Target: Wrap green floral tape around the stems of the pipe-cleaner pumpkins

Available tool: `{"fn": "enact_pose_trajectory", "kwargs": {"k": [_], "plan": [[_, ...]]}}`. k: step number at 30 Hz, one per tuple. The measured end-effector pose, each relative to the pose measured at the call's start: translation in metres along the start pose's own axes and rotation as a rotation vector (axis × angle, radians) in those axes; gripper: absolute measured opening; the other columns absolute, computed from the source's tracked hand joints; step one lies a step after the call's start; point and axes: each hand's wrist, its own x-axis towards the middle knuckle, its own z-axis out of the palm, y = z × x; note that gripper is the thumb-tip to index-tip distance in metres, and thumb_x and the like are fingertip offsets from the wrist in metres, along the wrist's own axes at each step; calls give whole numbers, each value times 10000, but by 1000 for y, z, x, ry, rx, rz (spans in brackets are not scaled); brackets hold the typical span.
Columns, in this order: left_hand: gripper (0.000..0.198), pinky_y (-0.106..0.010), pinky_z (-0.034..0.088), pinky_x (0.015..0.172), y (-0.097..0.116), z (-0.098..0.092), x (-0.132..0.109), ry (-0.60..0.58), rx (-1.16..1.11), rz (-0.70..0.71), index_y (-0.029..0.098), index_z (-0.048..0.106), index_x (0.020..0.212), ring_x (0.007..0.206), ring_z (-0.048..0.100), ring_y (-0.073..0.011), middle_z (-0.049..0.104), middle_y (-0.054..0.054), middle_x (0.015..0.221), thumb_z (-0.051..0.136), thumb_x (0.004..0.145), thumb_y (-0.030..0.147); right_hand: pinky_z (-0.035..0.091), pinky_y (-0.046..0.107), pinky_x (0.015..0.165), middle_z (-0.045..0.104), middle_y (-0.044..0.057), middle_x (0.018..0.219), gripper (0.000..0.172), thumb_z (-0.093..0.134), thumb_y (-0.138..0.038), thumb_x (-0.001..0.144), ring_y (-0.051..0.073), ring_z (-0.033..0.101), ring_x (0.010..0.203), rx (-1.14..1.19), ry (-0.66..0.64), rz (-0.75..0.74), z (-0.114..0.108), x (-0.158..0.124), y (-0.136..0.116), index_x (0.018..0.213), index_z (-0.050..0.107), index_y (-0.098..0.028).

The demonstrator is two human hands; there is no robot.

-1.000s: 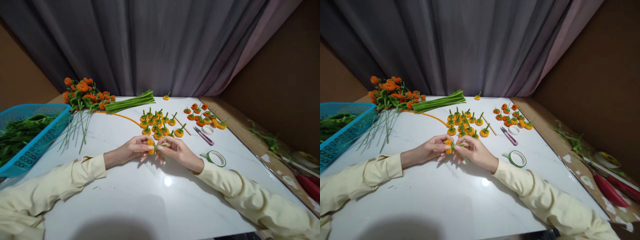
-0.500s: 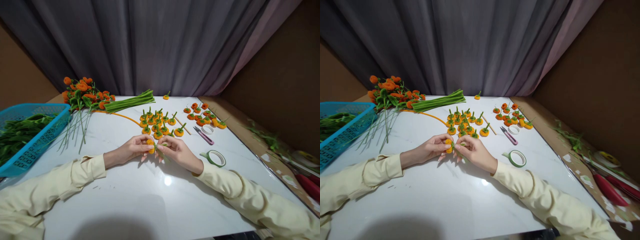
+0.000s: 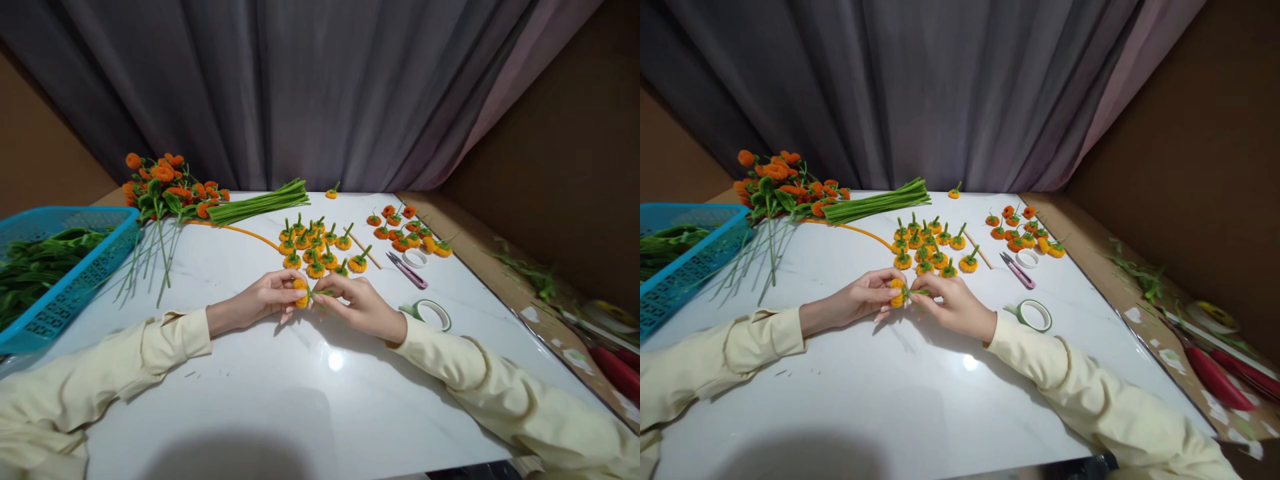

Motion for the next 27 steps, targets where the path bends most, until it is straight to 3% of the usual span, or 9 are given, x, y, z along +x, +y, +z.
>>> {"fn": "enact_pose_trajectory", "kwargs": {"k": [5,10,19,27], "plan": [[246,-174,417,416,0,-1,-1,-21,-7,-20,132,559,839,472,469,-65,578,4,650,731,716,258,481,220,601,689,41,767,60,512,-219,903,130,653,665,-166,-5,-116,-2,-3,3,897,550,-173],[216,-174,418,422,0,-3,-1,-28,11,-43,130,569,845,472,476,-64,578,1,659,715,729,240,438,209,532,662,39,722,81,468,-207,920,116,589,574,-333,-13,-196,0,-6,7,918,538,-166],[239,-173,422,428,2,1,-1,-27,32,-95,123,570,833,484,478,-68,558,6,649,725,708,255,388,256,534,551,35,625,228,286,-84,937,141,495,553,-768,-77,-471,-1,-7,9,864,491,-152],[163,-161,396,411,1,-2,2,-75,-35,-159,89,617,827,477,389,-53,509,2,643,667,772,234,491,326,602,628,107,751,232,319,-72,931,186,585,660,-1099,-68,-773,-3,-7,10,1009,535,-102]]}}
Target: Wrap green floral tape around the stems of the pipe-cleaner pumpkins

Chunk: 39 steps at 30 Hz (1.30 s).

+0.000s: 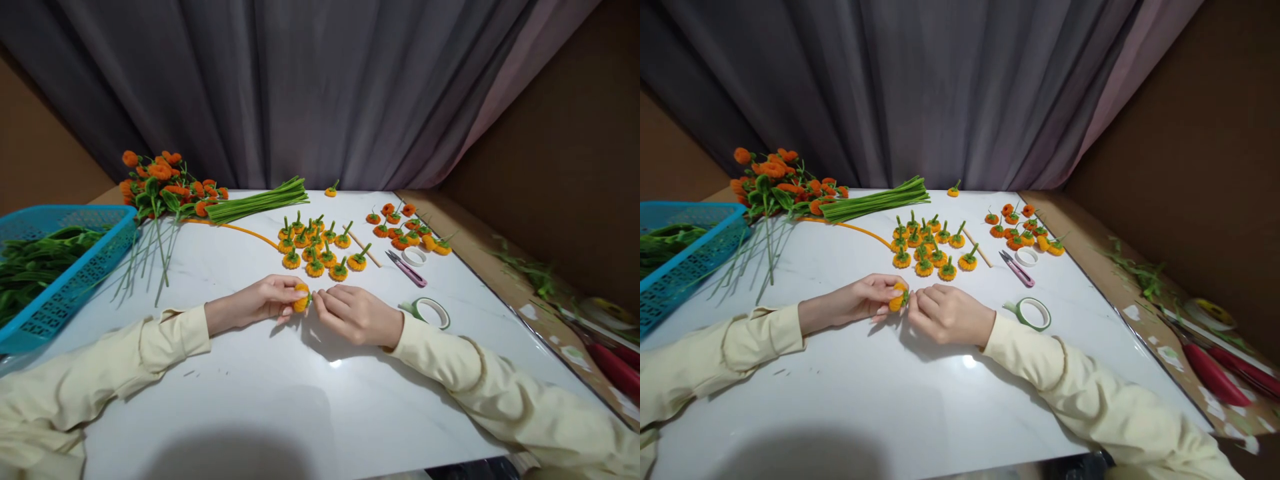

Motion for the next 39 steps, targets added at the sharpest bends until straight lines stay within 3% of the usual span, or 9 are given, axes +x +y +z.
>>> {"fn": "enact_pose_trajectory", "kwargs": {"k": [4,7,13,16,19,21,25,30,39], "plan": [[147,-156,367,410,0,0,1,-28,-69,-40,81,618,784,474,357,-46,470,14,614,668,770,218,502,337,599,644,148,801,219,354,-62,913,204,606,695,-58,45,-49,3,-3,1,1013,548,-78],[186,-172,389,441,2,0,1,-42,-45,-58,85,608,756,494,393,-54,490,-3,649,659,786,261,488,325,605,632,121,757,229,334,-74,925,189,595,665,62,36,23,6,-4,0,1013,545,-98],[282,-251,491,593,10,3,-4,65,307,102,171,532,1060,703,579,-145,573,-49,881,604,824,306,383,225,500,589,24,616,179,400,-149,904,107,496,514,586,83,506,6,-1,-8,836,565,-167],[272,-256,474,692,12,7,-9,79,615,233,187,540,1044,820,566,-151,556,-51,1005,628,802,274,393,203,494,594,-2,578,138,509,-194,851,84,492,478,886,60,754,2,5,-10,733,579,-176],[225,-232,436,646,10,8,-10,68,827,230,157,561,958,731,551,-130,575,-22,859,643,792,287,403,201,443,586,-14,532,155,597,-272,806,88,504,435,1284,-4,1006,0,10,-9,694,570,-167],[243,-216,417,585,9,6,-10,56,814,184,151,556,936,639,534,-111,570,3,748,655,785,314,403,200,419,612,-4,555,196,648,-320,774,89,511,429,1506,-23,1101,1,12,-7,704,565,-157],[275,-220,450,523,7,-1,-7,-33,567,82,152,525,920,552,565,-110,600,-1,702,660,785,350,398,194,429,666,23,630,263,714,-359,731,93,553,468,1707,1,1141,5,11,-6,730,565,-143],[297,-212,458,466,4,-6,-5,-88,351,76,139,519,917,498,564,-101,599,-7,683,630,821,397,411,198,459,685,29,652,266,742,-334,719,92,571,489,1814,47,1135,7,9,-7,746,573,-130],[334,-157,366,420,1,-1,-2,96,359,197,176,465,905,478,434,-48,482,79,627,728,731,286,464,201,468,694,38,614,200,749,-241,695,90,578,436,2084,92,1170,13,9,1,774,619,-111]]}}
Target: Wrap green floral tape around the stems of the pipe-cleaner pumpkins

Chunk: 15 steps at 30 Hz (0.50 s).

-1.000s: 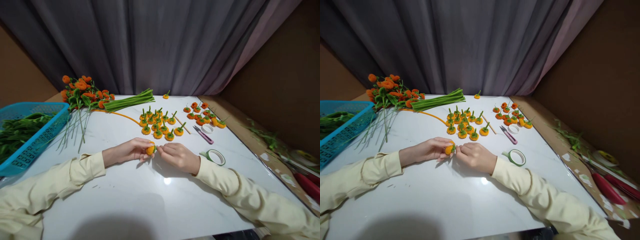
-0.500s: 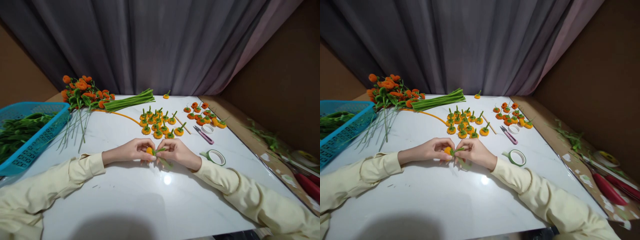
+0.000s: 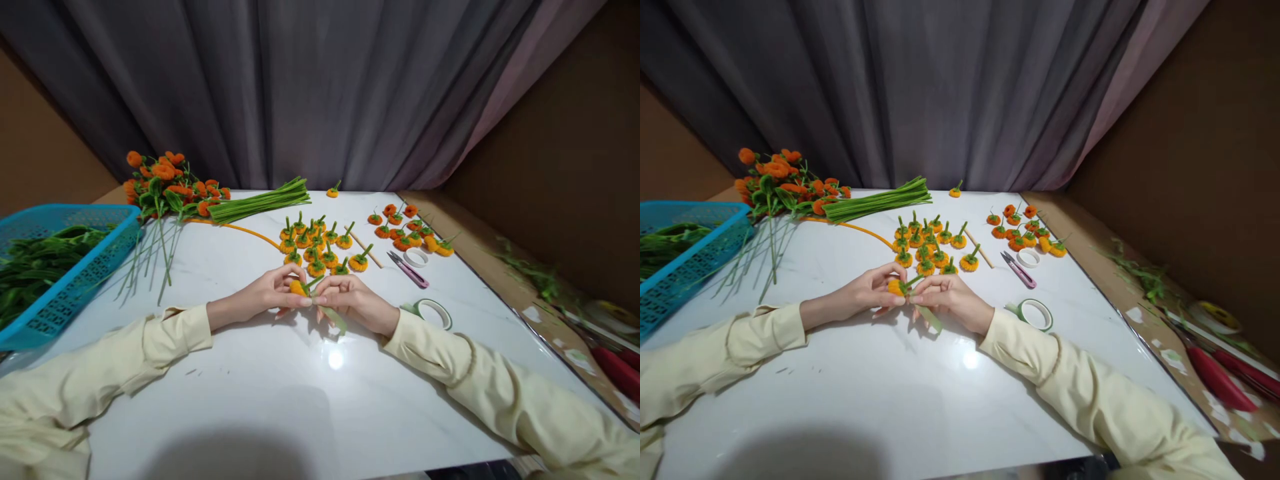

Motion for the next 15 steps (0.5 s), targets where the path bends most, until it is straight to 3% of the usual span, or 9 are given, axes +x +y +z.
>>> {"fn": "enact_pose_trajectory", "kwargs": {"k": [9,15], "plan": [[385,-176,378,460,0,2,2,152,80,60,164,490,987,521,446,-52,476,69,692,719,732,339,449,210,455,660,2,587,191,756,-250,702,85,540,443,-8,89,-107,-1,1,4,810,642,-142],[382,-243,466,587,0,4,4,133,127,25,144,519,1055,585,555,-97,548,46,694,682,754,313,379,208,453,625,-17,585,207,744,-272,725,69,485,457,-226,200,-244,-3,1,8,882,684,-153]]}}
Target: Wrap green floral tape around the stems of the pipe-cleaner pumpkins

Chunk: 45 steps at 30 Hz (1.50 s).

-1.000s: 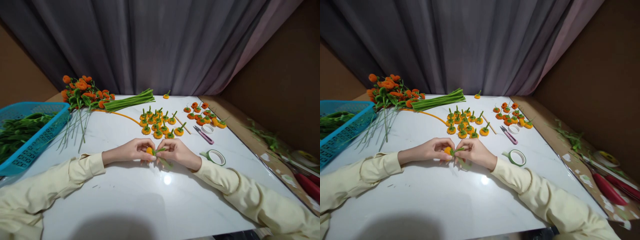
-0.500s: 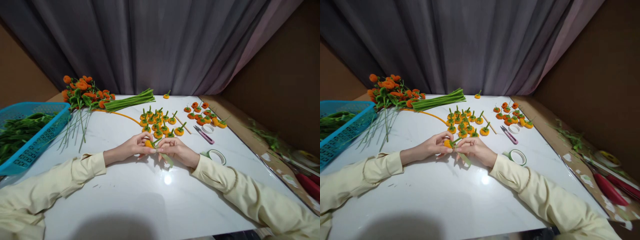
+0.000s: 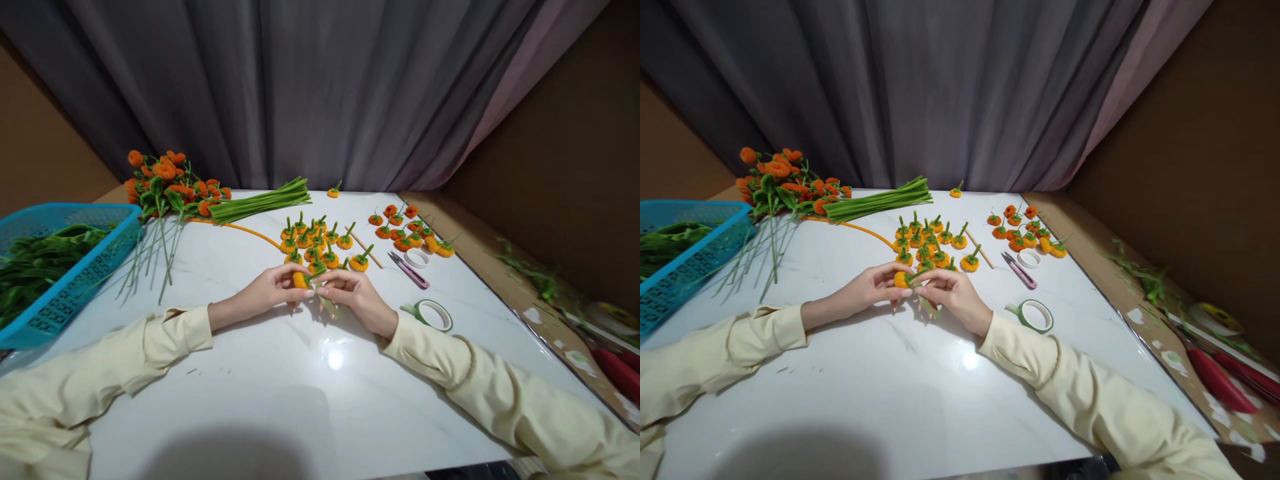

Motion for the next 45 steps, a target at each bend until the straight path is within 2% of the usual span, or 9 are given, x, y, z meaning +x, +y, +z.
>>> {"fn": "enact_pose_trajectory", "kwargs": {"k": [4,9,13,16,19,24,28,36,45], "plan": [[360,-215,458,560,-2,3,-1,12,99,31,150,542,1068,602,540,-91,540,38,712,671,765,296,373,215,462,618,-18,607,266,729,-301,734,68,466,467,-115,-10,-69,0,-1,1,954,682,-158],[398,-184,446,530,-10,5,-8,56,278,158,180,485,1055,600,526,-62,577,-24,967,703,748,307,363,197,443,590,-53,572,487,764,-307,692,66,458,447,-78,37,-23,3,-1,0,1106,552,-167],[370,-209,484,607,-19,2,-11,105,515,401,186,481,1088,681,562,-95,589,-49,989,668,797,316,388,192,440,561,-68,546,393,755,-334,700,68,477,432,-56,-1,24,4,-1,1,977,525,-175],[313,-216,481,662,-21,0,-11,69,642,608,198,497,1121,716,552,-98,596,-54,989,628,843,252,416,203,457,563,-55,564,324,739,-346,717,73,499,447,-44,-49,19,2,-1,1,894,535,-166],[251,-216,468,678,-19,0,-11,37,700,698,192,518,1096,736,542,-105,596,-54,952,607,862,214,439,213,491,585,-33,608,280,719,-342,741,79,517,487,-30,-87,9,2,-2,0,871,554,-157],[188,-214,464,661,-16,2,-11,45,691,694,175,533,1037,739,546,-114,591,-55,907,598,869,227,443,204,544,603,-22,650,226,710,-312,756,79,539,559,-46,-93,-4,3,-4,-5,853,592,-146],[220,-214,473,662,-18,1,-11,75,681,662,175,526,1048,744,555,-117,595,-49,904,609,861,256,464,208,558,621,-19,662,243,724,-317,747,82,562,568,-22,-95,3,4,-3,-4,854,588,-147],[342,-221,502,613,-16,2,-12,157,652,458,159,521,1080,682,594,-119,636,-66,923,618,838,379,500,254,540,664,9,659,264,742,-344,736,113,607,517,41,-111,-3,2,-1,2,803,590,-139],[315,-222,491,606,-14,3,-9,234,665,388,150,548,1044,632,586,-113,635,-32,832,642,820,350,439,211,467,603,-15,572,229,689,-368,779,77,519,449,-82,-7,-77,3,0,2,769,647,-143]]}}
